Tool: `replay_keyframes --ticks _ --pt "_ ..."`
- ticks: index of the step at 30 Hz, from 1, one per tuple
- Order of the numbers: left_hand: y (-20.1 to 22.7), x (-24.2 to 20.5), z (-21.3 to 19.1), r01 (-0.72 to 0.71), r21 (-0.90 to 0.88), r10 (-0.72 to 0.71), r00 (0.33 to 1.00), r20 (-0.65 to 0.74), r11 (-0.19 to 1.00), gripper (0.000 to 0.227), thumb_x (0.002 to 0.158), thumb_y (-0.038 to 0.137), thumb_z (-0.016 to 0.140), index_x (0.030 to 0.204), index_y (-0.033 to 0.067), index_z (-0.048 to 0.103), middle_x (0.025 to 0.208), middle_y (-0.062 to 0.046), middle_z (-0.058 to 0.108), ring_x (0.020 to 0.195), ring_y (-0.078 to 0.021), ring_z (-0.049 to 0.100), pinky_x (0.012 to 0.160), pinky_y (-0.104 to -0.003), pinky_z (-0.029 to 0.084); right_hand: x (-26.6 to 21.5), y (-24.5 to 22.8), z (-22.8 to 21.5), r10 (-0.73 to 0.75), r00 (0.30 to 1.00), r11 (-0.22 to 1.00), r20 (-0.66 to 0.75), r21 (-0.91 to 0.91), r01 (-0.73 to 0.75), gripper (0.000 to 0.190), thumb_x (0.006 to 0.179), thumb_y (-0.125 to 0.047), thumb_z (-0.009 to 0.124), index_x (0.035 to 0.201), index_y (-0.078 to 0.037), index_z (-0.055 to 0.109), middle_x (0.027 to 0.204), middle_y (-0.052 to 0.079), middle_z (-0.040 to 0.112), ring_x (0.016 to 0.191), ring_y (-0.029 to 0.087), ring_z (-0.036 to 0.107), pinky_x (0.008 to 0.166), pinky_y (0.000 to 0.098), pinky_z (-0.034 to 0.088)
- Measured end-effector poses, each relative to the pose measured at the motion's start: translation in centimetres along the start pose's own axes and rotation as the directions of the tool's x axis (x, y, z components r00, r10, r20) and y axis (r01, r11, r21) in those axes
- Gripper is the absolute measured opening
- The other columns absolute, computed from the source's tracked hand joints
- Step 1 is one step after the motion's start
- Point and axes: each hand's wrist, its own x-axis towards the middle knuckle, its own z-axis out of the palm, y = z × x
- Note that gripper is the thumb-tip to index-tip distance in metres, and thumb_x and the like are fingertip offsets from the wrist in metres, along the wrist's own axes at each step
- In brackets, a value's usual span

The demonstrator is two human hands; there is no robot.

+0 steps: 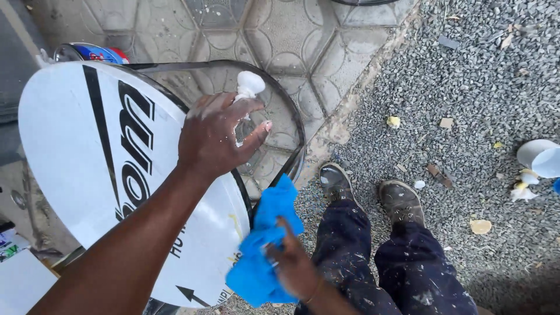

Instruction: Mixing a yellow substance in a cup and then wiping a large circular tabletop with a cloth.

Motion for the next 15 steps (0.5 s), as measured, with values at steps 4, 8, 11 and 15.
replay_keyframes --ticks 4,8,11,15 --pt "0.1 0.1 -0.2 -0.008 0.023 0.008 1.000 0.012 1.000 0.039 0.092 0.043 0.070 0.115 0.0128 0.077 0.097 -0.009 0.069 0.081 -0.0248 0.065 0.090 -0.044 0.049 2.4 -3.5 3.6 -0.235 0.970 0.932 0.063 -0.268 0.243 0.034 0.098 -0.003 0.049 0.132 -0.005 0.053 0.095 0.005 0.063 0.075 0.010 0.051 0.072 0.0303 0.045" --pt "0.0 0.0 0.0 -0.020 0.007 0.019 1.000 0.023 1.000 0.040 0.090 0.042 0.071 0.116 0.0123 0.077 0.101 -0.012 0.071 0.090 -0.0282 0.067 0.093 -0.046 0.048 15.5 0.7 -5.2 -0.609 0.788 0.298 0.096 -0.893 0.338 0.067 0.090 -0.022 0.067 0.147 -0.001 0.039 0.139 0.019 0.039 0.123 0.037 0.039 0.108 0.0447 0.036" --pt "0.0 0.1 -0.1 -0.009 0.001 0.009 0.999 0.051 1.000 0.040 0.090 0.043 0.069 0.116 0.0136 0.078 0.104 -0.014 0.072 0.091 -0.0297 0.068 0.093 -0.047 0.048 17.0 -2.6 -5.7 -0.323 0.938 0.513 -0.123 -0.856 0.064 0.067 0.092 -0.038 0.065 0.149 -0.008 0.046 0.141 0.016 0.053 0.124 0.034 0.051 0.108 0.0413 0.042" --pt "0.3 0.5 -0.7 -0.024 -0.041 0.026 0.999 0.046 0.999 0.036 0.089 0.041 0.071 0.111 0.0126 0.077 0.100 -0.011 0.073 0.089 -0.0299 0.067 0.092 -0.046 0.050 7.5 -5.8 3.6 0.160 0.891 0.892 -0.425 -0.325 -0.315 0.034 0.096 -0.023 0.053 0.125 -0.008 0.064 0.111 0.009 0.073 0.100 0.017 0.066 0.092 0.0342 0.056"
